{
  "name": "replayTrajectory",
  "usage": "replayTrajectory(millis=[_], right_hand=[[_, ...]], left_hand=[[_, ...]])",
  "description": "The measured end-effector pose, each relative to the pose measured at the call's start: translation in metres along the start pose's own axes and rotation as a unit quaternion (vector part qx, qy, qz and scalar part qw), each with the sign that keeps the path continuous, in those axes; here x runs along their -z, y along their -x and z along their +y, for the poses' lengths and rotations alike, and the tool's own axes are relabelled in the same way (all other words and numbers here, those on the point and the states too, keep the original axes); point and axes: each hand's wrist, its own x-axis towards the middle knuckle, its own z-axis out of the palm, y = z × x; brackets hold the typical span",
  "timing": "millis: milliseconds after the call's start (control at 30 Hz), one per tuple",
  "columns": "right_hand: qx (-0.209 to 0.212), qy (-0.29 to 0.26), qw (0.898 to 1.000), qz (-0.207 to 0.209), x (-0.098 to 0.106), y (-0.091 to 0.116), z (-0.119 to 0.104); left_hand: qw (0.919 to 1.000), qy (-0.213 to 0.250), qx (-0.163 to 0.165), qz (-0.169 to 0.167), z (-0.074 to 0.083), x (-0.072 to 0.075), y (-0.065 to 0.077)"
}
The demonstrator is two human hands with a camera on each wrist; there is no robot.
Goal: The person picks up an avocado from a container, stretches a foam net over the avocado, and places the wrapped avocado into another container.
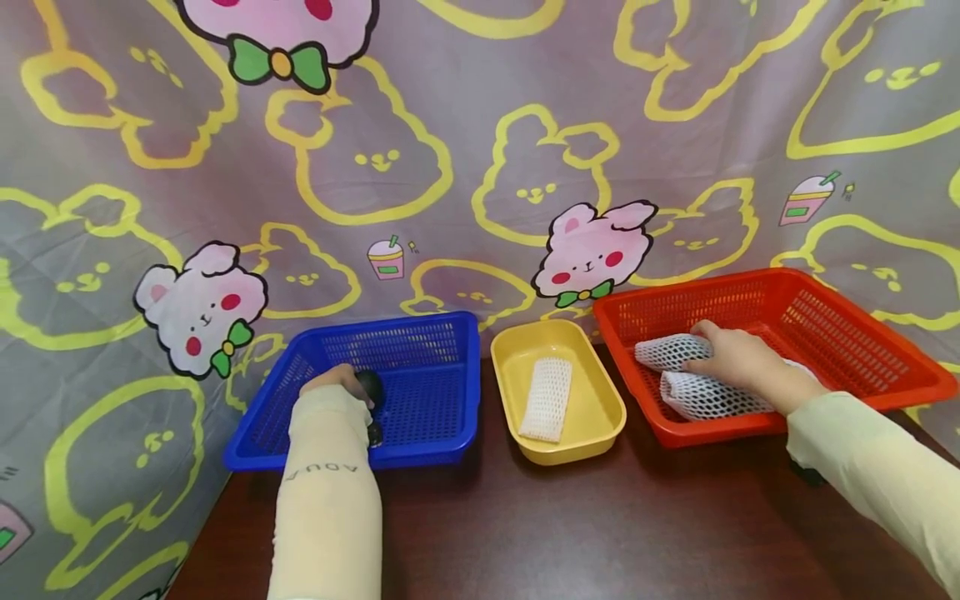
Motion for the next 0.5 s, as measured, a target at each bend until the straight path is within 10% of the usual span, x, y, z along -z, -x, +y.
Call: replayTrajectory(millis=[500], right_hand=[[0.025, 0.043, 0.998, 0.036, 0.003, 0.004, 0.002]], left_hand=[[0.9997, 0.022, 0.002, 0.006, 0.001, 0.025, 0.015]])
